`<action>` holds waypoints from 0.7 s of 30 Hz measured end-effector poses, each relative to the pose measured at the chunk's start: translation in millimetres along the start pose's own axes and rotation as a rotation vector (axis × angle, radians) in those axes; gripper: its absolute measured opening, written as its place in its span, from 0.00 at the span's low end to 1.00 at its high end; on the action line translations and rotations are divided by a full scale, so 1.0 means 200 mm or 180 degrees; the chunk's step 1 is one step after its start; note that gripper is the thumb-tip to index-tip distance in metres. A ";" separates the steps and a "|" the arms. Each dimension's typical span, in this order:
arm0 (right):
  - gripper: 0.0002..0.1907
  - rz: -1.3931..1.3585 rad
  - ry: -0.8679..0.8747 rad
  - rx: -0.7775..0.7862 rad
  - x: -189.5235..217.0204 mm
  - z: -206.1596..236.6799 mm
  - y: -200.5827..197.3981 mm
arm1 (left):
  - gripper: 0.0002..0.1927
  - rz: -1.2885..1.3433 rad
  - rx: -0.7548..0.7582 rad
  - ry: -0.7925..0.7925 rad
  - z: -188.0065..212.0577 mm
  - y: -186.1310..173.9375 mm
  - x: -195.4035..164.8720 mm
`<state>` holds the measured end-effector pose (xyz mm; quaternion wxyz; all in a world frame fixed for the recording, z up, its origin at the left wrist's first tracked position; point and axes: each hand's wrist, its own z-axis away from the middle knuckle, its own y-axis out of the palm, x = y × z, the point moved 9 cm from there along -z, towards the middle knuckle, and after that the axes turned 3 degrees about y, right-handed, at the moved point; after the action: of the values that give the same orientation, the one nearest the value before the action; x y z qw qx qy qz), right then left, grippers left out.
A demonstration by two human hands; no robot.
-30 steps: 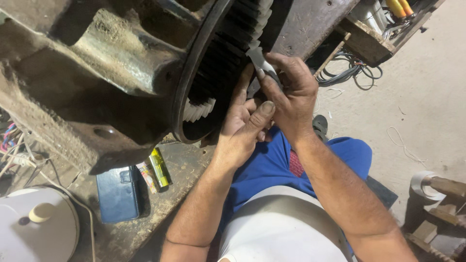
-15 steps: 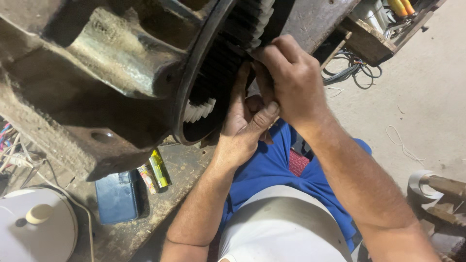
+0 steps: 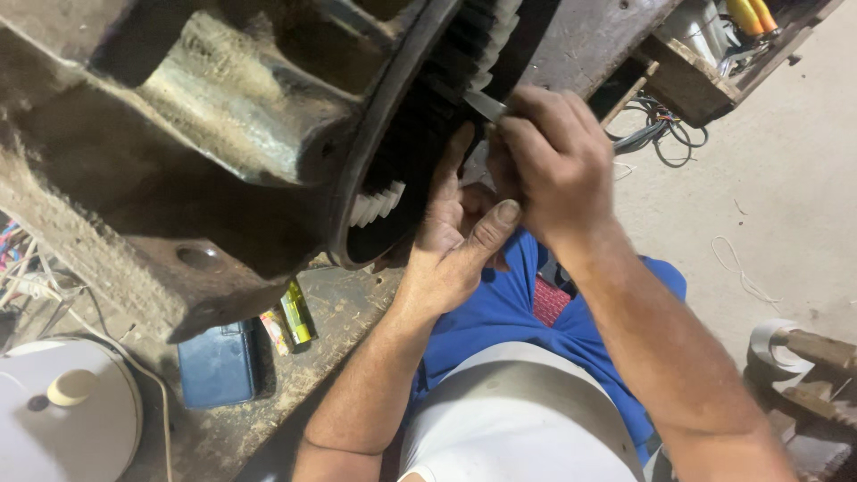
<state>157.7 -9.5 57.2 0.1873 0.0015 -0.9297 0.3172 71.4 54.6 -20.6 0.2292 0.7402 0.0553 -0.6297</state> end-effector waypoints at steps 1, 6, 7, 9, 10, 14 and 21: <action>0.12 0.0029 0.0007 0.0081 -0.02 -0.01 0.04 | 0.51 -0.0052 -0.0012 0.0006 0.00 0.00 0.00; 0.13 0.0034 -0.0157 -0.0034 0.00 -0.02 0.04 | 0.52 -0.0196 -0.0074 0.0017 0.01 -0.01 -0.01; 0.13 0.0090 -0.0266 -0.0155 0.02 -0.01 0.00 | 0.52 -0.0301 -0.0079 0.0026 0.02 -0.01 -0.02; 0.12 0.0116 -0.0277 -0.0203 0.03 0.02 -0.05 | 0.52 -0.0264 -0.0076 -0.0016 0.03 -0.02 -0.02; 0.11 0.0119 -0.0185 -0.0149 0.02 0.04 -0.07 | 0.52 -0.0119 -0.0036 -0.0047 0.04 -0.01 -0.01; 0.09 0.0054 -0.0166 -0.0214 -0.03 0.06 -0.05 | 0.51 0.0016 -0.0008 -0.0119 0.03 -0.02 0.00; 0.10 -0.0171 -0.0205 -0.0143 -0.08 -0.01 0.09 | 0.47 0.0014 -0.0093 0.0066 0.03 -0.02 0.00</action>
<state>171.7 3.4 42.2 0.1657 0.0325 -0.9417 0.2909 64.2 55.4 -21.4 0.2409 0.7433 0.0653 -0.6206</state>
